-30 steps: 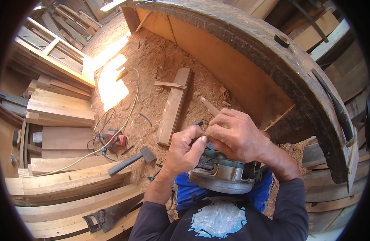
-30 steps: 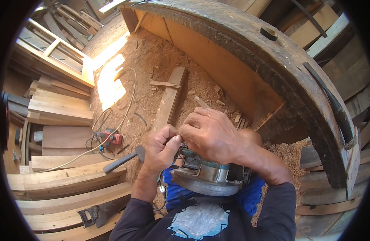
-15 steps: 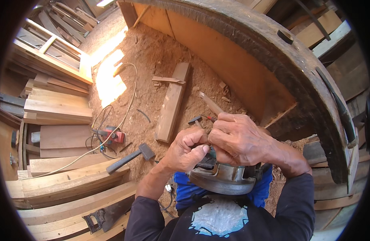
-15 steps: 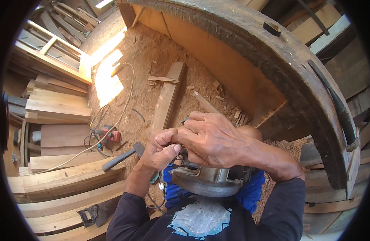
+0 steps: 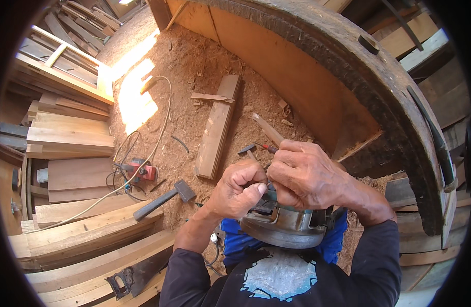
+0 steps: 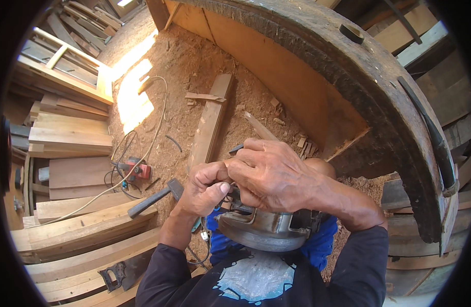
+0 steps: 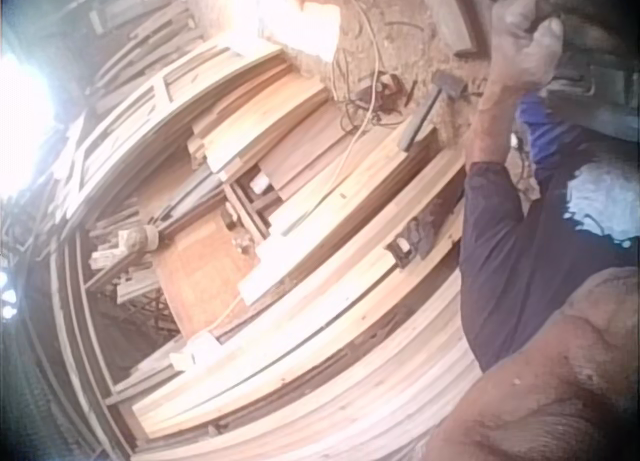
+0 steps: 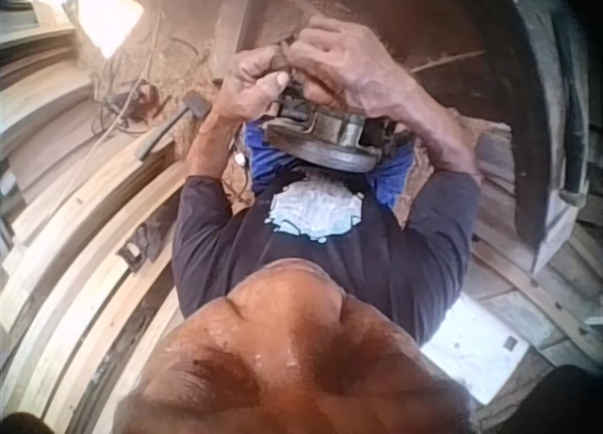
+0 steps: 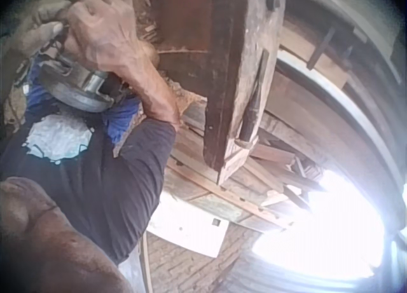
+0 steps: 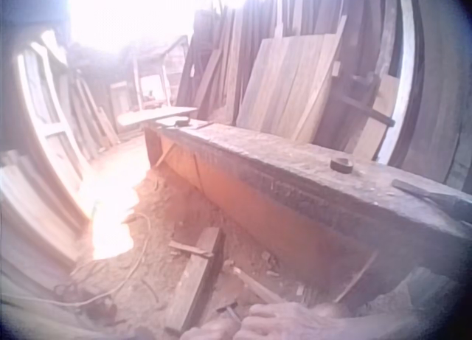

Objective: The person strips the insulation from a blue wire and twists the exposed copper strands together by hand.

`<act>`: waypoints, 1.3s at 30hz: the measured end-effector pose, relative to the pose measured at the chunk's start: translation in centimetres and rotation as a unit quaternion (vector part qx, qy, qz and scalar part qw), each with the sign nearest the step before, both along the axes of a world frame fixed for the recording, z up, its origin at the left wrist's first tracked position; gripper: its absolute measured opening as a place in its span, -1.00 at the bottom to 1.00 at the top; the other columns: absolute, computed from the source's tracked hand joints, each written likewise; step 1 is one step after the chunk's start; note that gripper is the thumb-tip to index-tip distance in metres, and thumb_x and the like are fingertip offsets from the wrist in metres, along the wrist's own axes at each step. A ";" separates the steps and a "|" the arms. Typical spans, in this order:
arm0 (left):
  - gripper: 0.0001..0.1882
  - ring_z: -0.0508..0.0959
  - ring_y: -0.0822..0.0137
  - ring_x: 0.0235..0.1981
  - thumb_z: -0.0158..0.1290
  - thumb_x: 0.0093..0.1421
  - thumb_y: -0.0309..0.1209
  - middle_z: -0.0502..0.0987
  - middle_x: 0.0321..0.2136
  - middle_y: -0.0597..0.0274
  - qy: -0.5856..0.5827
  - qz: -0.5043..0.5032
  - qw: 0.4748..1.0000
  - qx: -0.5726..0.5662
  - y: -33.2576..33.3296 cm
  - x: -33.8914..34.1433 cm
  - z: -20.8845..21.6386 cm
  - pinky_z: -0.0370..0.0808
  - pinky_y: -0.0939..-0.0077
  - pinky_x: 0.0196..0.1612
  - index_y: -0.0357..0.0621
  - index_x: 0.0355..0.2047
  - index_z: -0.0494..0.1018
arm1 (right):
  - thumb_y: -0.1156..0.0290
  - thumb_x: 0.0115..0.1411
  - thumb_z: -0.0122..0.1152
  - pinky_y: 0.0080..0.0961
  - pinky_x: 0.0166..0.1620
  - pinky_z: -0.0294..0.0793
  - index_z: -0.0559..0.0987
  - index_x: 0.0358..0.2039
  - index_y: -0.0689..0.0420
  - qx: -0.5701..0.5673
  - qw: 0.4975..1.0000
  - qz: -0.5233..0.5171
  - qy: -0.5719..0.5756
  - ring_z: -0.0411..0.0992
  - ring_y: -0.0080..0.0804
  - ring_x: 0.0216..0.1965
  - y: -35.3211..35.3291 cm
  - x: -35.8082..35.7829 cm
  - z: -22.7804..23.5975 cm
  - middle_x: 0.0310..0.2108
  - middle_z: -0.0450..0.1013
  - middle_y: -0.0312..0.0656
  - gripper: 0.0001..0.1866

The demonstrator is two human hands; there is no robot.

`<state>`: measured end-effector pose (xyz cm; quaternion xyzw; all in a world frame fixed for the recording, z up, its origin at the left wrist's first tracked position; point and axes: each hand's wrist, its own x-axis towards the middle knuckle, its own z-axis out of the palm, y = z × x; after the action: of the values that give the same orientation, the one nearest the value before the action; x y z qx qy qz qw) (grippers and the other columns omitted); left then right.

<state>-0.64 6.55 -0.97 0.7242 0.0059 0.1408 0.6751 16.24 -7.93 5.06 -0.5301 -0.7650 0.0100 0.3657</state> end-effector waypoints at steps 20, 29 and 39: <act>-0.83 0.38 0.63 -0.35 -0.03 0.42 -0.38 0.47 -0.31 0.38 -0.012 -0.021 0.966 -0.257 -1.4 -0.9 0.2 0.36 0.66 -0.25 -0.23 -0.17 0.46 | 0.58 0.07 0.39 -0.22 -0.20 0.49 0.65 -0.17 0.17 -0.018 0.998 -0.040 0.042 0.49 -0.10 -0.27 -1.4 0.1 -0.1 -0.32 0.55 -0.10 -0.73; -0.89 0.39 0.64 -0.36 0.02 0.36 -0.48 0.46 -0.35 0.36 0.013 0.085 0.993 -0.080 -1.8 -2.1 0.0 0.38 0.65 -0.28 -0.25 -0.17 0.48 | 0.53 0.11 0.36 -0.17 -0.27 0.42 0.60 -0.31 0.20 0.015 0.994 -0.085 0.069 0.44 -0.06 -0.33 -1.5 -0.1 -0.2 -0.41 0.46 -0.10 -0.87; -0.86 0.38 0.66 -0.46 -0.06 0.38 -0.47 0.46 -0.38 0.38 0.000 0.086 0.985 -0.149 -1.3 -2.3 -0.6 0.36 0.68 -0.38 -0.24 -0.19 0.48 | 0.57 0.17 0.32 -0.19 -0.15 0.51 0.62 -0.13 0.21 0.025 0.975 -0.187 0.117 0.50 -0.05 -0.21 -2.9 1.1 0.6 -0.31 0.53 -0.06 -0.76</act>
<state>-2.93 5.28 -1.56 0.6125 0.0889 0.1956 0.7607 17.35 -10.85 5.63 -0.6493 -0.6045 -0.0158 0.4613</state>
